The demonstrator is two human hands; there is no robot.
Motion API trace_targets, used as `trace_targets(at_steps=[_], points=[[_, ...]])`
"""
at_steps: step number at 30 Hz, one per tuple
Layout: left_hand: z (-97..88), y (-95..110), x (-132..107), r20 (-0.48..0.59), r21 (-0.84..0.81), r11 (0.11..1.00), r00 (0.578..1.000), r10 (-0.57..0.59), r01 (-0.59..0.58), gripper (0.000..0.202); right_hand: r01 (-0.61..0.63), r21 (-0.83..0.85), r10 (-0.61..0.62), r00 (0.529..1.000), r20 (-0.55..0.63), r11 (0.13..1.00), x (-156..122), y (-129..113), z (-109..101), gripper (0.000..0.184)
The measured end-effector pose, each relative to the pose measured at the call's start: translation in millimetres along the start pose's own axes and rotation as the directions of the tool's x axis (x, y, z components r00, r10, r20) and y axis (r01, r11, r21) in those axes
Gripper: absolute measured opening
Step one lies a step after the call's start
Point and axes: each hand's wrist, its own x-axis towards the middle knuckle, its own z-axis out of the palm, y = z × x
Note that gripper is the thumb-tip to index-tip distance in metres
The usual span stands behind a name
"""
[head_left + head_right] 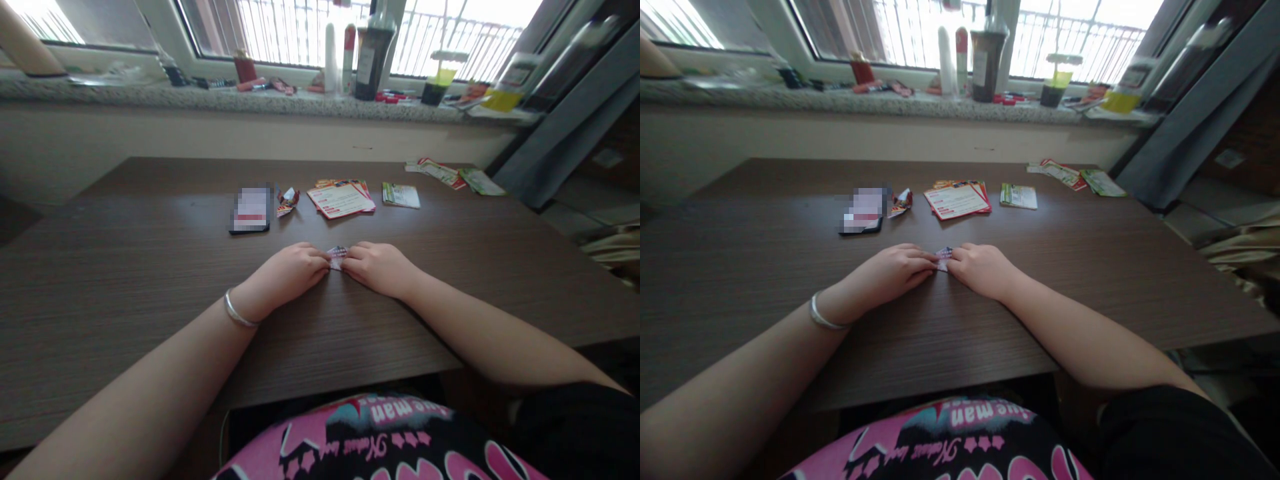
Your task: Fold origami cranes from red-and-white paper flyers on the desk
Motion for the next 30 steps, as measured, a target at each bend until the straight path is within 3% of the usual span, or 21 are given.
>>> trace_targets(at_steps=[10, 21, 30], points=[[0.3, 5.7, 2.1, 0.057, 0.046, 0.997, 0.996, -0.071, 0.068, 0.020, -0.067, 0.037, 0.067, 0.998, -0.010, 0.997, 2.0, -3.5, -1.3, 0.028], [9.2, 5.6, 1.9, -0.010, 0.072, 0.987, 0.990, -0.141, 0.141, 0.019, -0.064, 0.106, 0.076, 0.991, -0.113, 0.992, 2.6, -3.9, 8.1, 0.025], [8.7, 4.7, 3.0, -0.036, 0.070, 0.992, 0.994, -0.106, 0.108, 0.019, -0.122, 0.194, 0.143, 0.985, -0.096, 0.973, 5.0, -4.1, 6.9, 0.023]])
